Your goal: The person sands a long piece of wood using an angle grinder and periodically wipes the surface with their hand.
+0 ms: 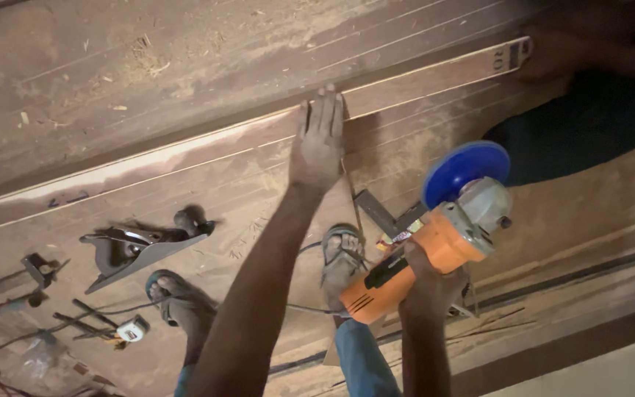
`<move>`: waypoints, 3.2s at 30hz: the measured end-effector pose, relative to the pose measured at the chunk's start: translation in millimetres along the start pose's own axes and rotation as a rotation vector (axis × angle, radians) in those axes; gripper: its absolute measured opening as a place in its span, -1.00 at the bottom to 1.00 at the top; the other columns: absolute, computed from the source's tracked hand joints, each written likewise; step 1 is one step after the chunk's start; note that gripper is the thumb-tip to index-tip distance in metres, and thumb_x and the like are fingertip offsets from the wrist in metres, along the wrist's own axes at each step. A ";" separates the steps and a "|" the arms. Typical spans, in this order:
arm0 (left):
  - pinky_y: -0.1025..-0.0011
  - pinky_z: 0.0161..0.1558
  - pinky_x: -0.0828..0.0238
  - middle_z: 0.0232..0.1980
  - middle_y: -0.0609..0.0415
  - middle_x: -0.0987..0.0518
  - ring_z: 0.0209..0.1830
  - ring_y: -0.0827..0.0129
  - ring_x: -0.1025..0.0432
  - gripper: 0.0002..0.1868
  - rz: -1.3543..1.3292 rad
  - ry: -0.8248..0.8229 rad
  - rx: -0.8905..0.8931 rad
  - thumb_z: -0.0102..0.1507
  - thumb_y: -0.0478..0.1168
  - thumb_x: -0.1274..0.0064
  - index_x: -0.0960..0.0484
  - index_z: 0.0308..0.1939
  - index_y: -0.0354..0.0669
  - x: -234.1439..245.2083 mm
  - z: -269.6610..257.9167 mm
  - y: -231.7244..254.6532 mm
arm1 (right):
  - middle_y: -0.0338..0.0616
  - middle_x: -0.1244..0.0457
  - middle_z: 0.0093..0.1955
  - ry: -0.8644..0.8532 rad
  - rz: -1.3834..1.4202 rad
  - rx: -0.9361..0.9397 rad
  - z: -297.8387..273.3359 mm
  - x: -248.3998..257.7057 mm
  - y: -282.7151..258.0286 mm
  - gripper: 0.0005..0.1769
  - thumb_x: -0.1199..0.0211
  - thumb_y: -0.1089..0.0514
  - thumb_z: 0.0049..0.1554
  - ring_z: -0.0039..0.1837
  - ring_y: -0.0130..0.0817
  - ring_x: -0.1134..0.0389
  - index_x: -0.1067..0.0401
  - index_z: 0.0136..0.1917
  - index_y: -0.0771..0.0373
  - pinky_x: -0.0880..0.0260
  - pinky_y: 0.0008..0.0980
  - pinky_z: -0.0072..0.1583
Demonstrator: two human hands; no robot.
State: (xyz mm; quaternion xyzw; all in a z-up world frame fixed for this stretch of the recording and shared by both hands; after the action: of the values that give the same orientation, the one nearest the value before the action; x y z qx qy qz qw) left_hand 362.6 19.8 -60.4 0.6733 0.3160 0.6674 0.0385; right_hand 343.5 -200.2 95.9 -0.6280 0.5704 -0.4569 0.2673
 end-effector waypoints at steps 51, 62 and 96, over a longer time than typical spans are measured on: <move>0.11 -0.20 -0.59 -0.18 -0.15 -0.69 -0.16 0.07 -0.66 -0.23 -1.095 0.019 1.080 -0.04 0.02 -0.40 -0.41 0.11 -0.27 -8.0 -187.8 13.8 | -0.10 -0.42 -0.21 -0.622 -1.077 0.143 31.1 -154.5 131.6 -0.49 -0.52 -0.20 -0.14 -0.15 -0.29 -0.47 -0.58 -0.07 0.19 -0.46 -0.23 -0.11; 0.04 -0.17 -0.52 -0.10 -0.22 -0.67 -0.13 -0.17 -0.58 -0.23 -1.029 -0.103 0.813 0.04 -0.01 -0.30 -0.34 0.22 -0.23 -25.2 -132.2 79.7 | -0.17 -0.44 -0.10 -0.411 -0.903 0.273 119.1 -81.0 99.8 -0.52 -0.54 -0.02 -0.11 -0.10 -0.32 -0.49 -0.55 0.00 0.28 -0.50 -0.22 -0.06; 0.15 -0.06 -0.49 0.04 -0.14 -0.60 -0.02 0.04 -0.53 -0.15 -1.049 -0.063 0.924 0.11 -0.02 -0.28 -0.28 0.39 -0.26 -64.4 -169.5 69.4 | -0.11 -0.44 -0.10 -0.554 -1.065 0.203 49.6 -113.2 124.1 -0.44 -0.52 -0.16 -0.18 -0.06 -0.15 -0.49 -0.55 0.02 0.15 -0.49 -0.13 -0.02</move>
State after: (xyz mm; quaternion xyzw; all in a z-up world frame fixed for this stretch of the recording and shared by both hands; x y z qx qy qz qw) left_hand 237.9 -128.9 -65.8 0.3984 0.8494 0.3381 0.0744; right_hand 336.3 -126.3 -62.7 -0.8938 0.0408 -0.3996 0.1991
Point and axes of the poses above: each hand's wrist, its own z-axis towards the middle knuckle, its own x-axis out of the back of the hand, y = z × x, the point moved 7 cm from there along z, towards the middle knuckle
